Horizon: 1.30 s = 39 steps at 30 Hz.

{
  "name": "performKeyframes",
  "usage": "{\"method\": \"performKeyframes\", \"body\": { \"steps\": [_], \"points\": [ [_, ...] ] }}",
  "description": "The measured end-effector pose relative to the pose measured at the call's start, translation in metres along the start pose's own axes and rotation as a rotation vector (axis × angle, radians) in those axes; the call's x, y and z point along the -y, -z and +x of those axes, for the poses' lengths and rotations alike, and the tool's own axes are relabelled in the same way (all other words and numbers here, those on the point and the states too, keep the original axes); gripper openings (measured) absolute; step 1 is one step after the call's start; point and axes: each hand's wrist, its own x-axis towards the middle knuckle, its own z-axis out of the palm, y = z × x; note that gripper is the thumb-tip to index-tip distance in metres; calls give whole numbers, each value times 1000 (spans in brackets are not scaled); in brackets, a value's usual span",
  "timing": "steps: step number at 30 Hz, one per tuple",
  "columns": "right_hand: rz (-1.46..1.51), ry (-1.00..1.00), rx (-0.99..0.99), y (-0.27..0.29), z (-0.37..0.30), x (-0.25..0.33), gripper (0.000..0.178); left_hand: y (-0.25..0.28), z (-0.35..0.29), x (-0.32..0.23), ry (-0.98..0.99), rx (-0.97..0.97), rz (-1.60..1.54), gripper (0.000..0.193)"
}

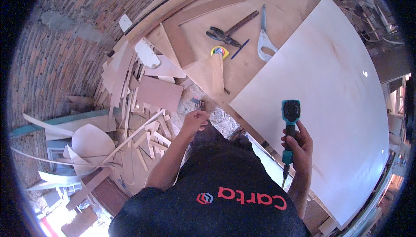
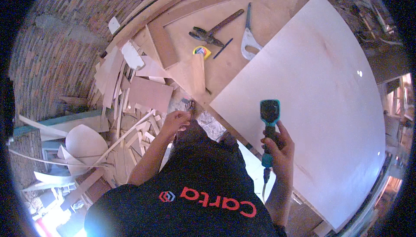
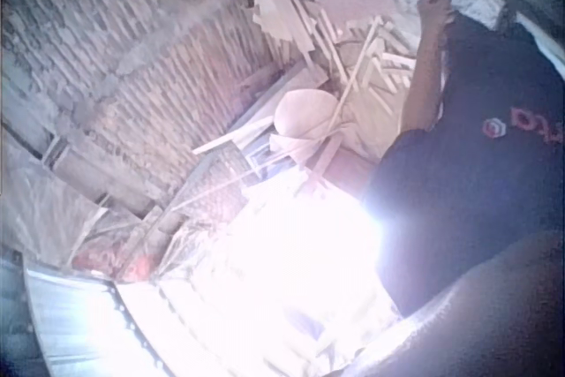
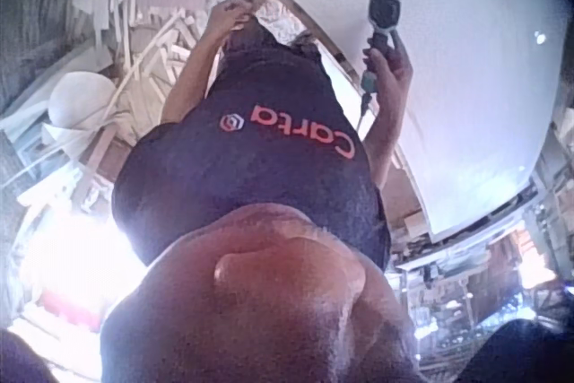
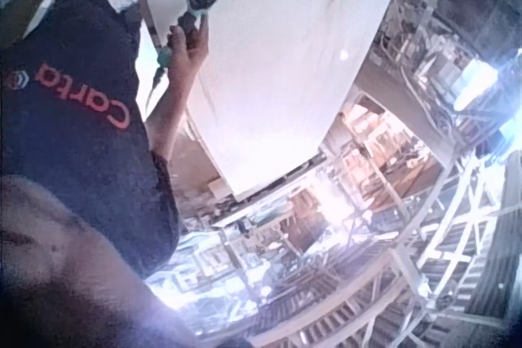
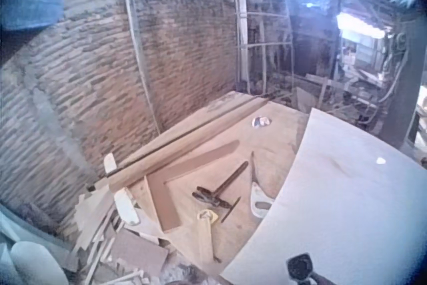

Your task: The person uses a nail gun to attach a small wooden strip to the edge of a large white board. They then use a long wooden strip as a straightedge to draw a curved line on the board with a pen.

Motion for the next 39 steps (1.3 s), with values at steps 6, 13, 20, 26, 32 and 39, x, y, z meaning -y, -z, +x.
{"method": "performKeyframes", "body": {
  "steps": [6, 13, 20, 26, 32, 39],
  "points": [
    [35, 59, 14, -118, 66, 41, 68, 62, 52, -59, -167, 121, 155, 25],
    [-124, 340, -150, -243, 177, 70, 66, 136, 96, -127, -211, 177, 142, 28],
    [-610, 449, -216, -360, 282, 105, 63, 168, 121, -147, -188, 212, 147, 25],
    [-633, 481, -268, -435, 347, 96, 50, 184, 111, -147, -120, 163, 104, 23],
    [-737, 480, -169, -442, 349, 62, 45, 196, 115, -142, -77, 179, 158, 35],
    [-474, 367, -464, -364, 327, 60, 21, 200, 124, -142, -102, 179, 97, 35]
  ]
}}
